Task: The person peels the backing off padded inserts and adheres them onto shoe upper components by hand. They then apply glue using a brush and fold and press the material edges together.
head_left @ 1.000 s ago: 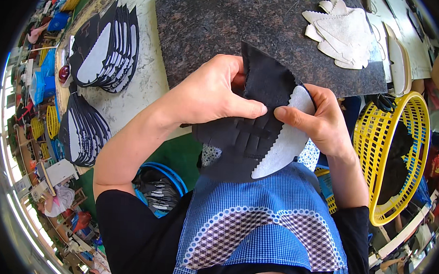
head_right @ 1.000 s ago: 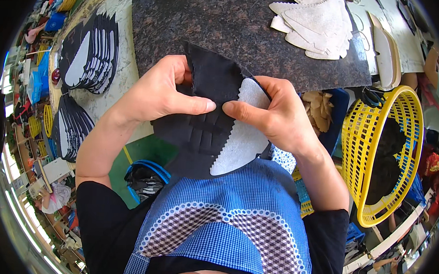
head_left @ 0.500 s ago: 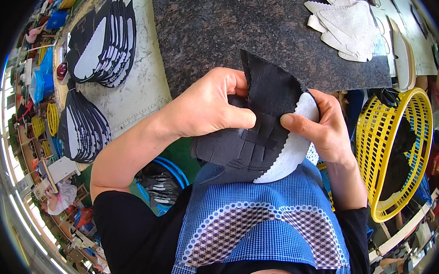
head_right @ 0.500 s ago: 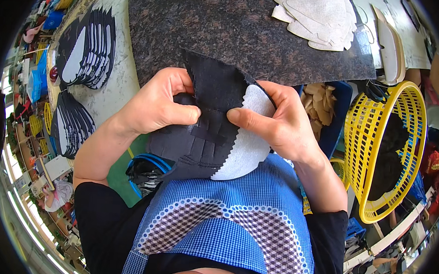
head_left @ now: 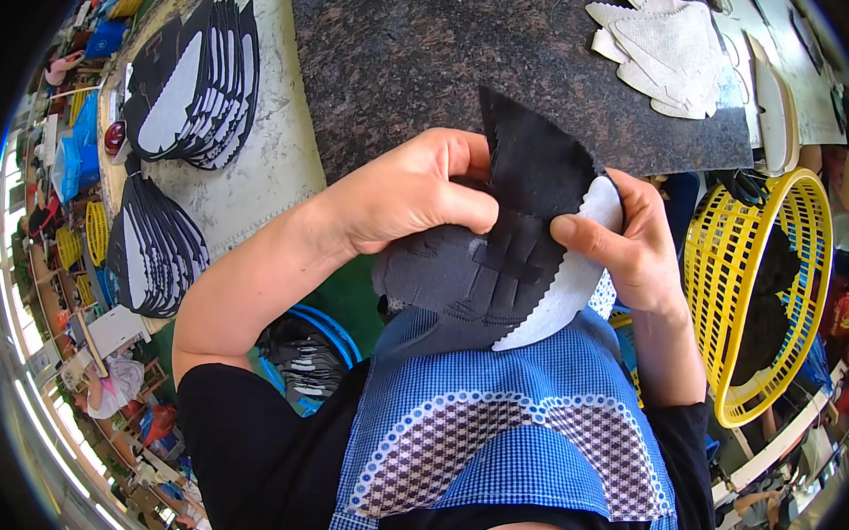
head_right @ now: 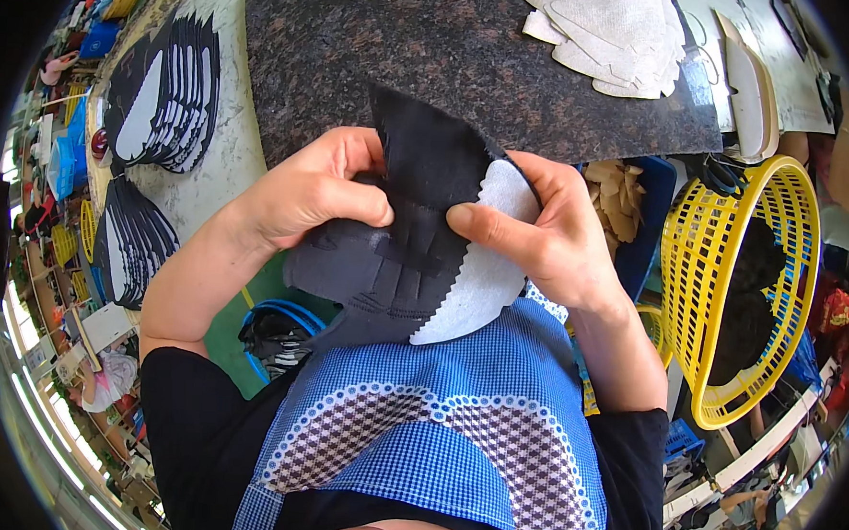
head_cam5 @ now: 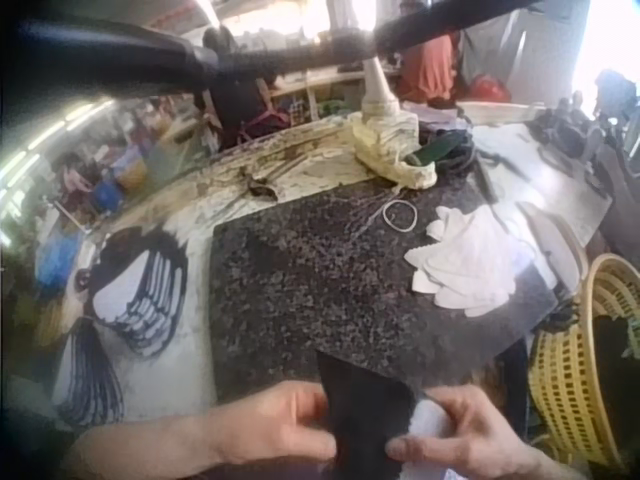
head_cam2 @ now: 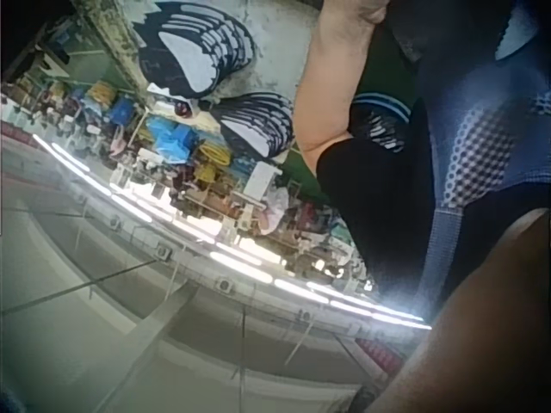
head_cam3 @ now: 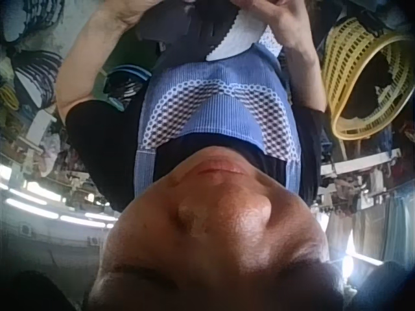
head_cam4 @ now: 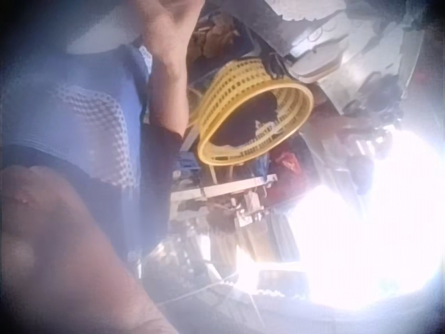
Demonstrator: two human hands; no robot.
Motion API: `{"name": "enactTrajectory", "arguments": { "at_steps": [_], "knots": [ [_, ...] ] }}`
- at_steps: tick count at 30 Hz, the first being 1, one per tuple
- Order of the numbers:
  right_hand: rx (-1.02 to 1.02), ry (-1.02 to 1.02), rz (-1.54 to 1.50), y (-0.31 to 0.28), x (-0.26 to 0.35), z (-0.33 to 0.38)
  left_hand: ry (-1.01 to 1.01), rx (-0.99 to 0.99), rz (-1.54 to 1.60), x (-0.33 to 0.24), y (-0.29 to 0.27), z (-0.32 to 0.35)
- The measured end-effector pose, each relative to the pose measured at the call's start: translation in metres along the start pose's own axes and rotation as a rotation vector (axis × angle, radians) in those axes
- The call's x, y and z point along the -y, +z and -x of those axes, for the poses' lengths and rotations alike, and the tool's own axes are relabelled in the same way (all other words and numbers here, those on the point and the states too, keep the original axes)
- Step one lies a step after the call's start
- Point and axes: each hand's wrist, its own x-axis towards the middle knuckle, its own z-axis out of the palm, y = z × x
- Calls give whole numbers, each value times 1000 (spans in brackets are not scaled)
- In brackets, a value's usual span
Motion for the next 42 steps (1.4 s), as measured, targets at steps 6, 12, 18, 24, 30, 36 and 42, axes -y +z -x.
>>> {"name": "enactTrajectory", "arguments": {
  "at_steps": [6,12,18,24,30,36,42],
  "knots": [
    [-13,52,34,-5,-6,-5,-18,8,-96,-10,-1,1],
    [6,21,90,-6,3,3,39,73,-171,-10,-2,-3],
    [16,4,-48,-13,-4,-4,118,118,-214,-9,-18,-4],
    [22,52,-10,-16,-2,-16,111,77,-334,-25,-11,-4],
    [98,-35,168,-14,5,-20,184,50,-432,-17,-1,-6],
    [61,18,99,-13,5,-14,148,105,-264,-17,-9,1],
    [130,16,108,-24,9,-23,101,-10,-372,-31,-8,0]
  ]
}}
